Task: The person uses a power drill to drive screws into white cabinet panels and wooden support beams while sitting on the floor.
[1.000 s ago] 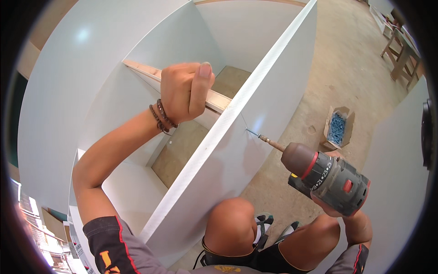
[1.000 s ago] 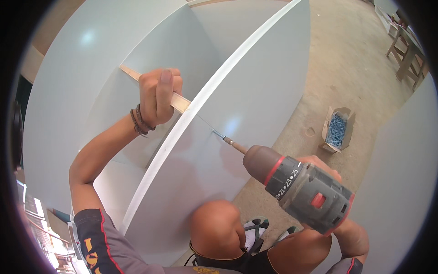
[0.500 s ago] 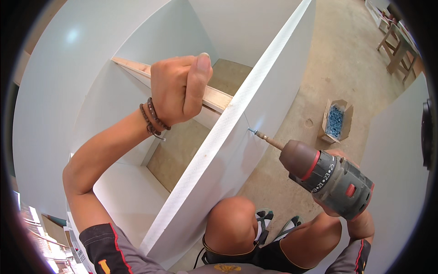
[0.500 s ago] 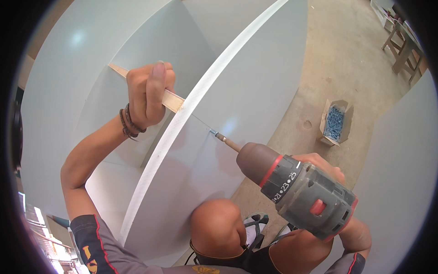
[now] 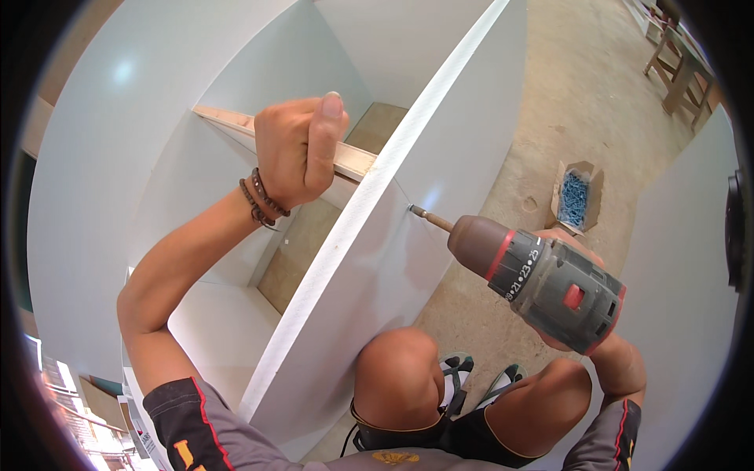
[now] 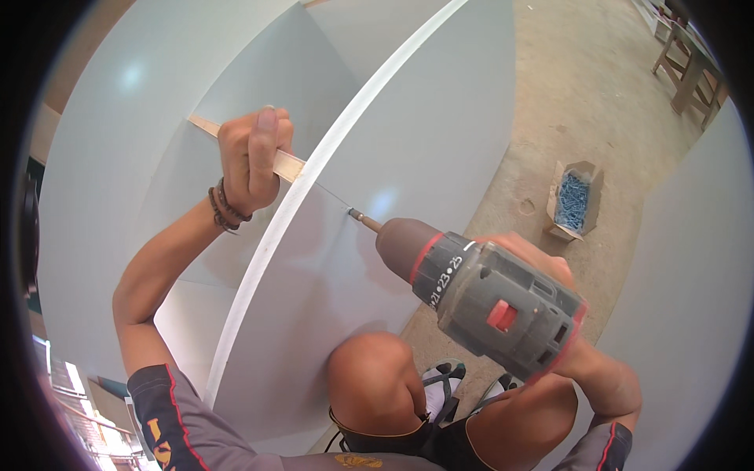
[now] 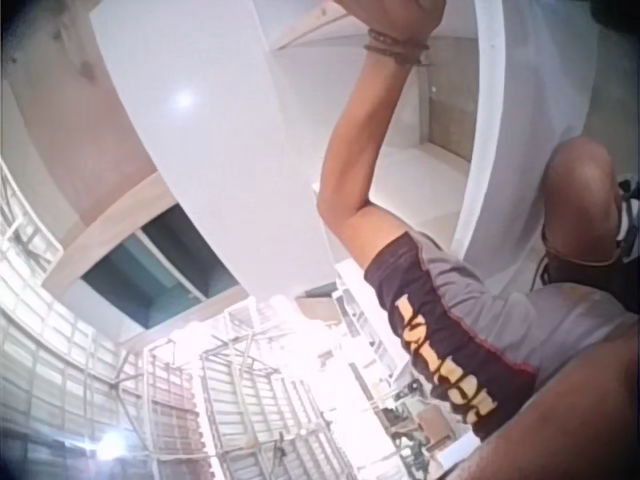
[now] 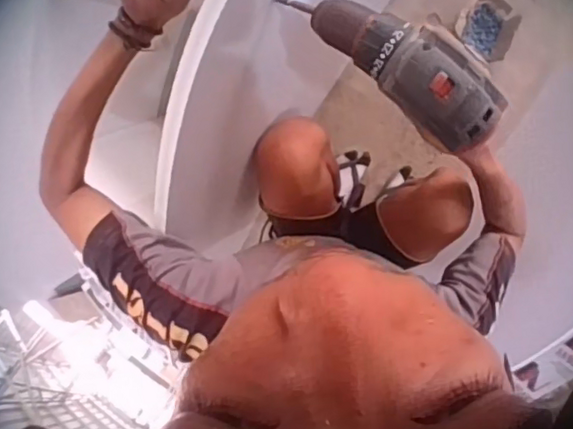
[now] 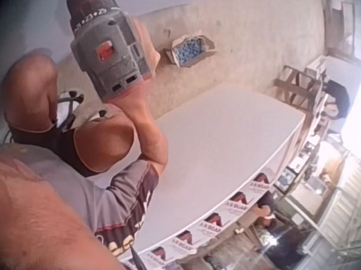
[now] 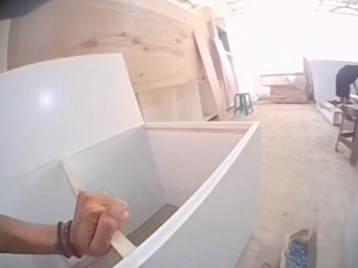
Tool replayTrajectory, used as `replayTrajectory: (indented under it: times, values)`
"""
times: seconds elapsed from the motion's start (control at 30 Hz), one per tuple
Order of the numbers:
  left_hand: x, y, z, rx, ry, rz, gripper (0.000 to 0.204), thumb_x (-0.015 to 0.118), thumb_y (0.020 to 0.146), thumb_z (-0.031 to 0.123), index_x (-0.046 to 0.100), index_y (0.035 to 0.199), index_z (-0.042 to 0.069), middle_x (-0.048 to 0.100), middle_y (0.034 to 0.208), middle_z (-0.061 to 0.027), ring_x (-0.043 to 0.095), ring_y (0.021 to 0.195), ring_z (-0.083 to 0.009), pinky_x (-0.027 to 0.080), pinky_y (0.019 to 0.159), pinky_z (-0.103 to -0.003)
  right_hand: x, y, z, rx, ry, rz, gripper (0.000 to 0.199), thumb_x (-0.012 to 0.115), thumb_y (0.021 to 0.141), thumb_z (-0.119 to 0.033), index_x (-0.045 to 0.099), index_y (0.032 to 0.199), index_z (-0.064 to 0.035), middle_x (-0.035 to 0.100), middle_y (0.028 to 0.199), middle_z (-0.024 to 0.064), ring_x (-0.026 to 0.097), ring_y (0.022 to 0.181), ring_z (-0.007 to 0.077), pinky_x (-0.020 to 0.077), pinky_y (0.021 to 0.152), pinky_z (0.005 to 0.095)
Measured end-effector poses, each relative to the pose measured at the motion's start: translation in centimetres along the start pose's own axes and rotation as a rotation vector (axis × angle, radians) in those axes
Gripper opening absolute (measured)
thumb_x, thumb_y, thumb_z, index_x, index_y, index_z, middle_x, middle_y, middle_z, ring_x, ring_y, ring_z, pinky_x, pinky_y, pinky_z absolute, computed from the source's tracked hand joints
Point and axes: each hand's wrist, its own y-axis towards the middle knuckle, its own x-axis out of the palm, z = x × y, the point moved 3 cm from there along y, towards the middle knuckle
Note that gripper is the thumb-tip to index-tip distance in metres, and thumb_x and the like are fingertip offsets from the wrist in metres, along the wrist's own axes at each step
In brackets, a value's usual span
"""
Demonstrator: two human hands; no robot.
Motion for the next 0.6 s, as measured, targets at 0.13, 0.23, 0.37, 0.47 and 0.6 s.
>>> replayTrajectory:
  times: [0.13,0.23,0.37,0.47,0.6]
  values:
    - [-0.1,-0.7,0.2,-0.023,0.015,-0.01,0.051,0.034,0.102,0.02,0.034,0.053,0.004,0.027,0.048,-0.0062,0.026,0.041,-0.0227,0.023,0.042,-0.037,1.2,-0.2,0.9,-0.051,0.156,0.017,0.053,0.081,0.066,-0.014,0.062,0.114,-0.0033,0.066,0.103,0.0071,0.067,0.087,0.0169,0.0512,0.074,0.0264]
    - [0.0,-1.2,0.0,-0.021,0.021,0.0,0.052,0.033,0.102,0.02,0.034,0.053,0.004,0.027,0.048,-0.0069,0.026,0.041,-0.023,0.023,0.042,-0.037,1.3,0.2,1.3,-0.185,0.091,0.048,0.054,0.079,0.068,-0.012,0.061,0.117,-0.0005,0.067,0.106,0.0099,0.067,0.089,0.017,0.0518,0.077,0.0273]
    - [-0.4,-0.5,0.5,-0.021,0.069,-0.077,0.052,0.034,0.103,0.024,0.036,0.056,0.003,0.031,0.051,-0.0088,0.03,0.043,-0.0247,0.026,0.044,-0.038,0.2,0.3,0.0,-0.193,0.172,0.048,0.056,0.077,0.07,-0.009,0.059,0.122,0.002,0.068,0.11,0.0121,0.067,0.092,0.0178,0.0517,0.083,0.0285]
    - [-1.4,0.5,0.6,-0.061,0.142,-0.281,0.051,0.035,0.103,0.028,0.044,0.061,0.0,0.04,0.056,-0.0108,0.04,0.05,-0.0243,0.033,0.049,-0.035,0.9,-0.1,1.0,-0.203,0.313,0.077,0.055,0.074,0.073,-0.003,0.057,0.125,0.0025,0.068,0.111,0.0108,0.065,0.095,0.0168,0.0503,0.088,0.0283]
    - [-2.0,5.5,3.5,-0.079,-0.088,-0.108,0.047,0.049,0.101,0.034,0.057,0.069,0.0,0.052,0.063,-0.0077,0.051,0.059,-0.0147,0.041,0.056,-0.03,-0.3,-2.9,1.9,-0.152,0.33,0.174,0.056,0.074,0.073,0.001,0.056,0.126,0.0024,0.068,0.11,0.0092,0.064,0.097,0.0154,0.0494,0.09,0.0282]
